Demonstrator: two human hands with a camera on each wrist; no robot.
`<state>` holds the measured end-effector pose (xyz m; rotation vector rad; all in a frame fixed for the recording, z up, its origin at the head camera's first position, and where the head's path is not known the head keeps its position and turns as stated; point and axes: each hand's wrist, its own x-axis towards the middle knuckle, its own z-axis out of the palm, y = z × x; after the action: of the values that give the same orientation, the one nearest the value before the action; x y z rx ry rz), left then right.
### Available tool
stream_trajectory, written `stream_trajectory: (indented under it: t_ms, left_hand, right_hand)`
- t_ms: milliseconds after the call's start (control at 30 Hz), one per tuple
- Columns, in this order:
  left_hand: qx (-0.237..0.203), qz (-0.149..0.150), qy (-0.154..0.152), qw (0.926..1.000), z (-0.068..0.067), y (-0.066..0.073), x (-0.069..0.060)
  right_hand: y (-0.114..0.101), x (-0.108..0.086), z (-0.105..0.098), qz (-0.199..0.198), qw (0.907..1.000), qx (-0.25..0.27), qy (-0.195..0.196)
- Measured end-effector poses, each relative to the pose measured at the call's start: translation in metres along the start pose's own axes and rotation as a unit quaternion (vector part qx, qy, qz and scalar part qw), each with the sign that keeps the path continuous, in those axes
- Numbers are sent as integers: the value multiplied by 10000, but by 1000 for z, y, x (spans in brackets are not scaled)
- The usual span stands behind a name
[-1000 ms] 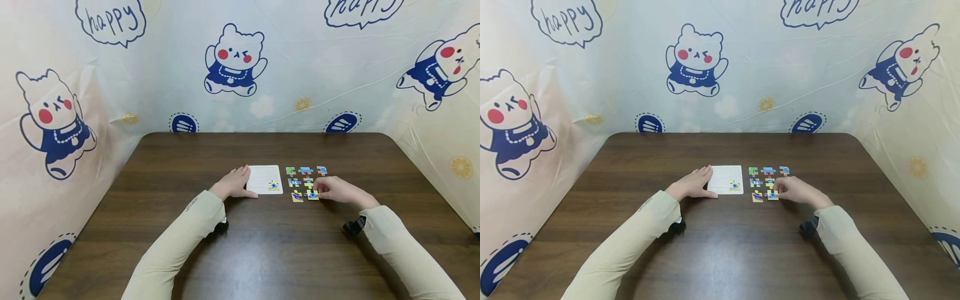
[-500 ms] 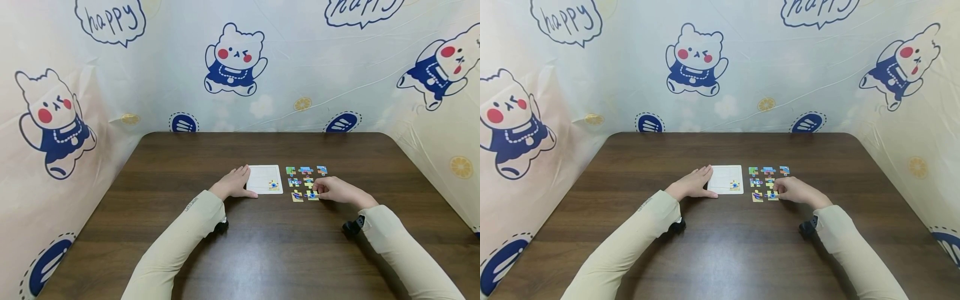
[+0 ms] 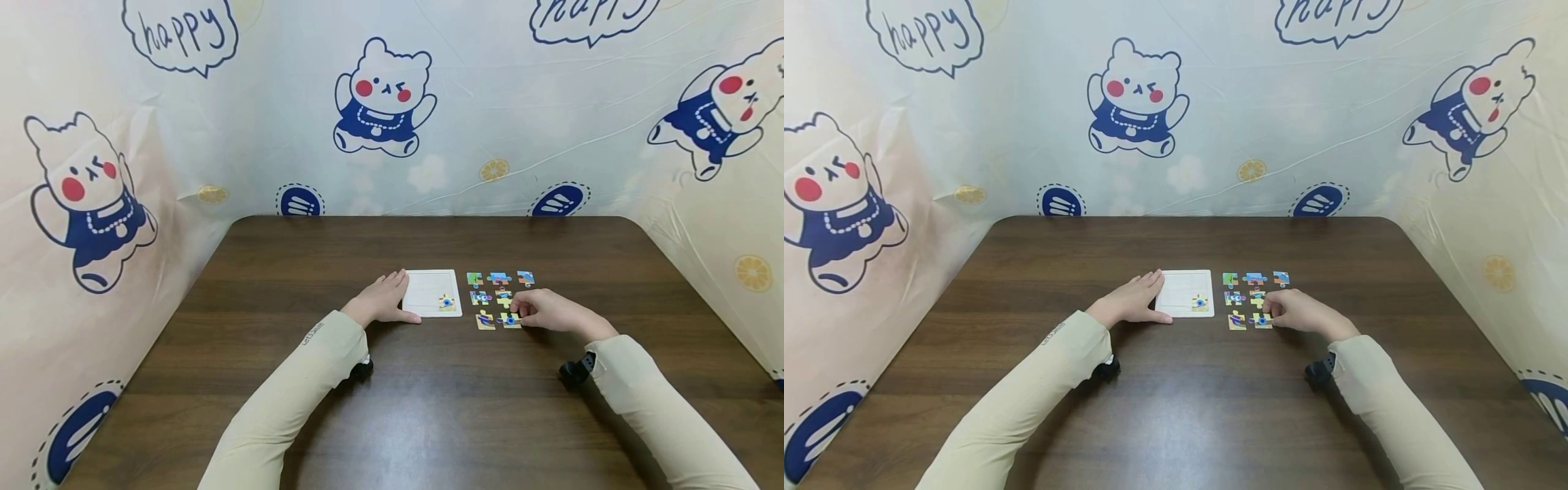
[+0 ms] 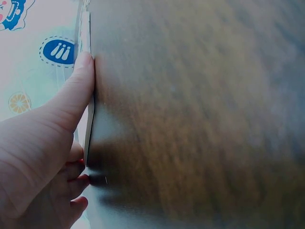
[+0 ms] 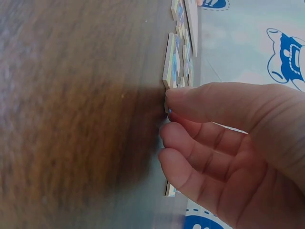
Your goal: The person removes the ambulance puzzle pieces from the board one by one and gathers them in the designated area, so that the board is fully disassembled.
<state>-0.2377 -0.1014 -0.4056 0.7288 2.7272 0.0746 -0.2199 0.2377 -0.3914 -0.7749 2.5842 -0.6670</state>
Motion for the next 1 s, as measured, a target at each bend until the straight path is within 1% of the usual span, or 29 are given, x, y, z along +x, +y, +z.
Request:
stream_trajectory:
  t_ms: [433, 733, 867, 1000]
  left_hand:
    - [-22, -37, -86, 10000, -1, 1, 0]
    - [-46, -58, -90, 9999, -1, 1, 0]
    - [-41, -78, -107, 9999, -1, 1, 0]
    - [-20, -82, -109, 9999, -1, 1, 0]
  right_hand:
    - [-4, -1, -1, -116, 9999, -3, 38]
    - [-8, 5, -5, -159, 9995, 9, 270]
    - [-13, 9, -6, -182, 9991, 87, 367]
    - [-20, 14, -7, -272, 9985, 54, 479]
